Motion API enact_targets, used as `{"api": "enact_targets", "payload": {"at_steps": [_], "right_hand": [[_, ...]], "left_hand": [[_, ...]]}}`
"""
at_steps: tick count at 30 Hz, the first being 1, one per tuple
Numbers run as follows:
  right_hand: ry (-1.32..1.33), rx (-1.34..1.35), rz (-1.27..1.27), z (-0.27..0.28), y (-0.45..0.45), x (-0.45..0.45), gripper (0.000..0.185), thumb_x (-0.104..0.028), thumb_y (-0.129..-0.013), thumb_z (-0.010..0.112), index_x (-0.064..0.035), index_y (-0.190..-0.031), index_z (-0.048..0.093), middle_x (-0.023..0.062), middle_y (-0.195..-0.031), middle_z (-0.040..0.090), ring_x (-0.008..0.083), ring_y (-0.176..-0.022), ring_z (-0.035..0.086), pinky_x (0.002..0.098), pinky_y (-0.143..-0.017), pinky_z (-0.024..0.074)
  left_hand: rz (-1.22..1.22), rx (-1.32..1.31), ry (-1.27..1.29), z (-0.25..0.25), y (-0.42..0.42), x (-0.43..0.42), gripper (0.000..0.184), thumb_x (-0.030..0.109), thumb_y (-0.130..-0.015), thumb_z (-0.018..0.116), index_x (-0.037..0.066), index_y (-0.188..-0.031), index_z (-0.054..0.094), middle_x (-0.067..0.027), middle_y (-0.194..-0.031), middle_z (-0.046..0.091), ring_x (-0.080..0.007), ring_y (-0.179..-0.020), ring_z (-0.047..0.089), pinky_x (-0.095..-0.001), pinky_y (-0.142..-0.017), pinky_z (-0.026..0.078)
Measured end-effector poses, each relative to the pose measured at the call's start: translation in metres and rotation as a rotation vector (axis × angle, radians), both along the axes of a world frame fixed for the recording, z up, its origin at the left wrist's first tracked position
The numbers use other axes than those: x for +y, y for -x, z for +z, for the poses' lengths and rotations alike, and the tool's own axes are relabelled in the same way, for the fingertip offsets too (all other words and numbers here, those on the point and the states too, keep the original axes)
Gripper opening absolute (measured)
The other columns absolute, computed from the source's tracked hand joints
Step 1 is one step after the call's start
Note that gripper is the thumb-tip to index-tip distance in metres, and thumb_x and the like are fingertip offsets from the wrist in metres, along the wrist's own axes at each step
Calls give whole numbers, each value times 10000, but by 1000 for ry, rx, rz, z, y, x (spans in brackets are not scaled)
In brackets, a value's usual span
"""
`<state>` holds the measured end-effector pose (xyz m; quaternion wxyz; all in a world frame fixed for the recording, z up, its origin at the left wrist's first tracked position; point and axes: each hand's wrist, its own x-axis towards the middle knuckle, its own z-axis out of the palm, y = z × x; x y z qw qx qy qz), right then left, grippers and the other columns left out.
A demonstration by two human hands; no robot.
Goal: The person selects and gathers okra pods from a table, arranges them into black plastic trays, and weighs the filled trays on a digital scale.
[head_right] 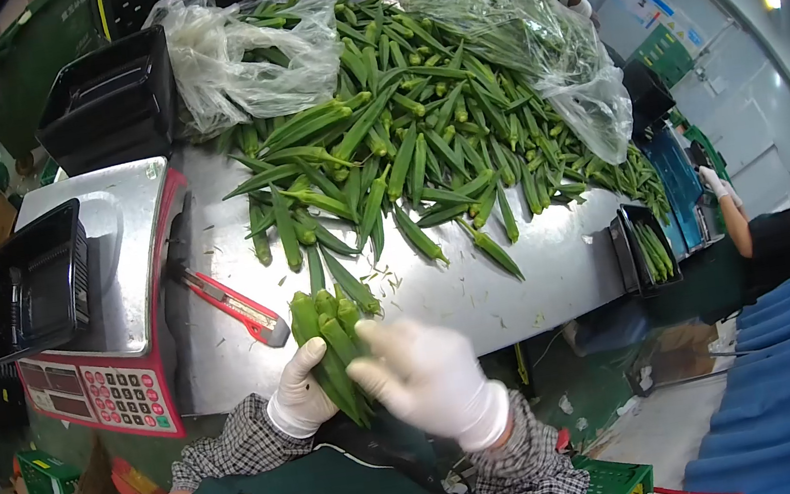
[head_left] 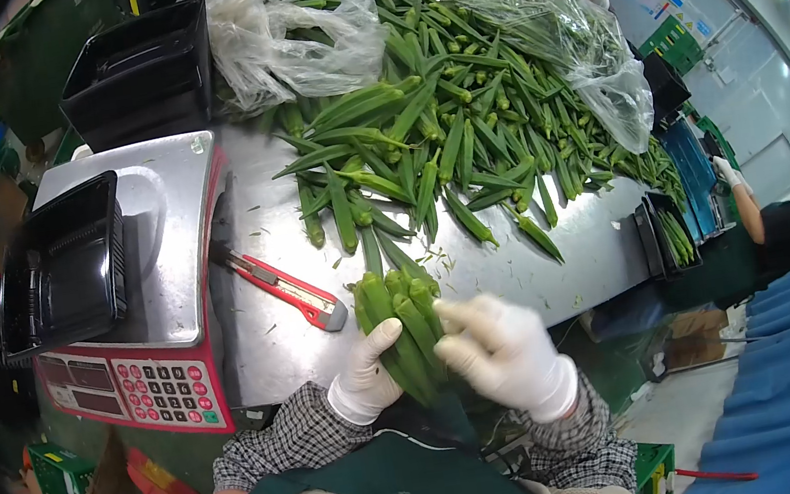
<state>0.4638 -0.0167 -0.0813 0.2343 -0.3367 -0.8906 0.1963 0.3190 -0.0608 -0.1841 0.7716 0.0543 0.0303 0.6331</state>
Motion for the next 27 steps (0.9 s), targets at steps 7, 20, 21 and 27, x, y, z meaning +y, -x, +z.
{"api": "enact_targets", "payload": {"at_steps": [7, 20, 21, 27], "right_hand": [[-554, -237, -482, -78, -51, 160, 297, -113, -762, 641, -49, -1049, 605, 149, -965, 582, 304, -866, 557, 400, -772, 445], [43, -47, -628, -78, -30, 153, 331, -351, -794, 651, -23, -836, 643, 145, -791, 634, 309, -721, 619, 390, -684, 487], [102, -161, -661, -75, -23, 154, 370, -396, -787, 649, -27, -820, 647, 147, -782, 642, 311, -729, 625, 389, -692, 488], [324, 45, -597, -72, -42, 156, 271, -259, -804, 602, -1, -728, 632, 94, -631, 621, 178, -555, 593, 305, -558, 474]], "left_hand": [[-57, 105, -53, -17, 3, 2, 569, 277, -861, 561, 23, -1325, 354, -202, -1256, 483, -320, -1105, 535, -474, -973, 423], [-69, 178, -38, -10, 3, 0, 614, 288, -845, 577, 22, -1341, 333, -195, -1259, 488, -316, -1099, 541, -454, -964, 433], [-70, 183, -37, -10, 3, 0, 616, 291, -845, 576, 22, -1342, 332, -194, -1259, 488, -316, -1101, 540, -455, -965, 431], [-62, 159, -44, -10, 3, 1, 595, 269, -842, 587, 25, -1328, 345, -185, -1231, 502, -305, -1088, 546, -442, -950, 440]]}}
